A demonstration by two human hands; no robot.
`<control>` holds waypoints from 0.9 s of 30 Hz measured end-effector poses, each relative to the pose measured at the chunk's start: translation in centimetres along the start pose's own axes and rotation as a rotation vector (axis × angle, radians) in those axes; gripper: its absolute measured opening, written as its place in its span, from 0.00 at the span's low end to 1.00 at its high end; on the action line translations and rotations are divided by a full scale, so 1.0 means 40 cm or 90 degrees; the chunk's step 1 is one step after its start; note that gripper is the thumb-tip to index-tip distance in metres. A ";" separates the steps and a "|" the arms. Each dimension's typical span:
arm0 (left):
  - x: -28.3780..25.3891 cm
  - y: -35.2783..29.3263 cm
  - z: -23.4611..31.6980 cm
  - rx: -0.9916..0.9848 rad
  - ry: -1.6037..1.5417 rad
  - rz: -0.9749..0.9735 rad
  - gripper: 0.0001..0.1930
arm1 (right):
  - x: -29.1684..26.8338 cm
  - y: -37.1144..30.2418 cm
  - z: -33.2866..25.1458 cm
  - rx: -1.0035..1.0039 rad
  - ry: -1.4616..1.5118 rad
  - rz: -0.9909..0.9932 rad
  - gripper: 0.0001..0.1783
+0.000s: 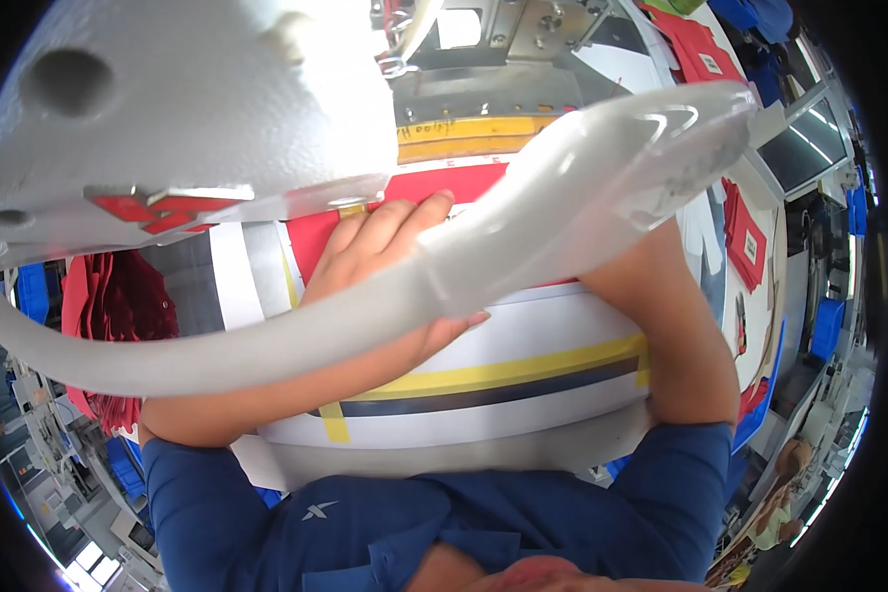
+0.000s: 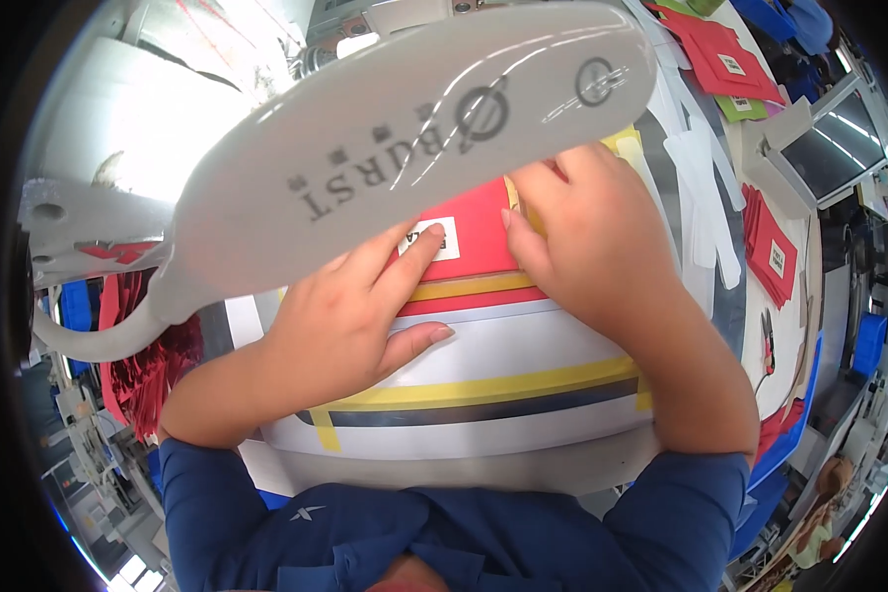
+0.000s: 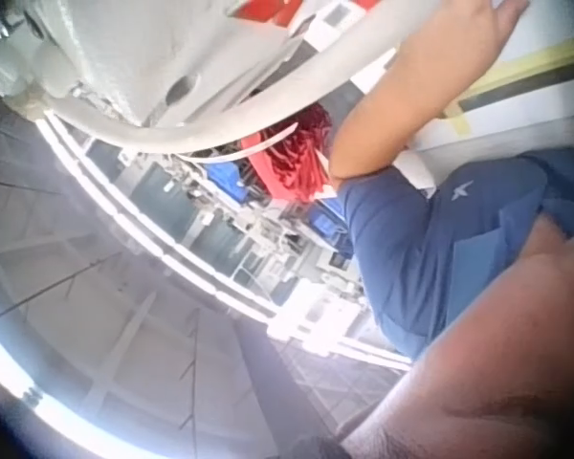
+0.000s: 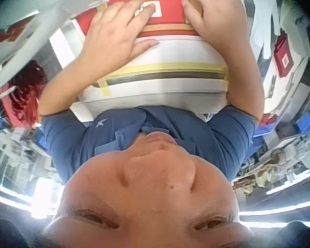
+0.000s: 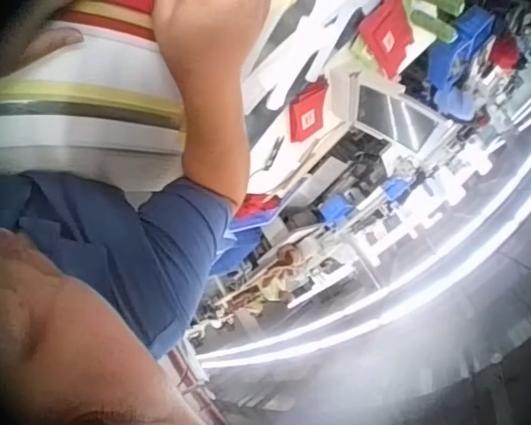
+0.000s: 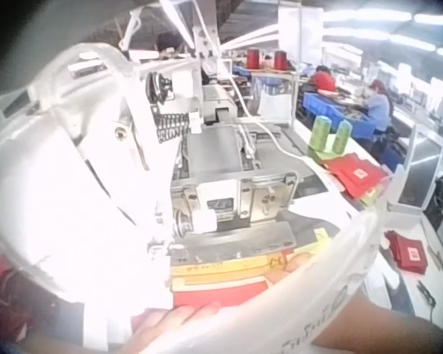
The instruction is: Sewing brand labels onto red fabric pieces using an industrial sewing machine.
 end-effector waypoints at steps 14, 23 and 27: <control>0.036 0.128 -0.008 0.094 0.068 0.050 0.34 | -0.038 -0.006 0.000 -0.001 -0.029 0.041 0.13; 0.042 0.133 -0.029 0.130 0.113 0.081 0.34 | -0.014 -0.008 0.011 -0.011 -0.011 0.047 0.12; 0.040 0.137 -0.026 0.135 0.098 0.119 0.29 | -0.039 -0.006 -0.002 -0.006 -0.002 0.016 0.10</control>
Point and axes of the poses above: each hand's wrist, its own y-axis towards the middle knuckle, its own x-axis out of the palm, z = x × y, the point moved 4 cm from there along y, towards the middle knuckle, and after that the axes turned 11 degrees about x, right-handed, at the moved point
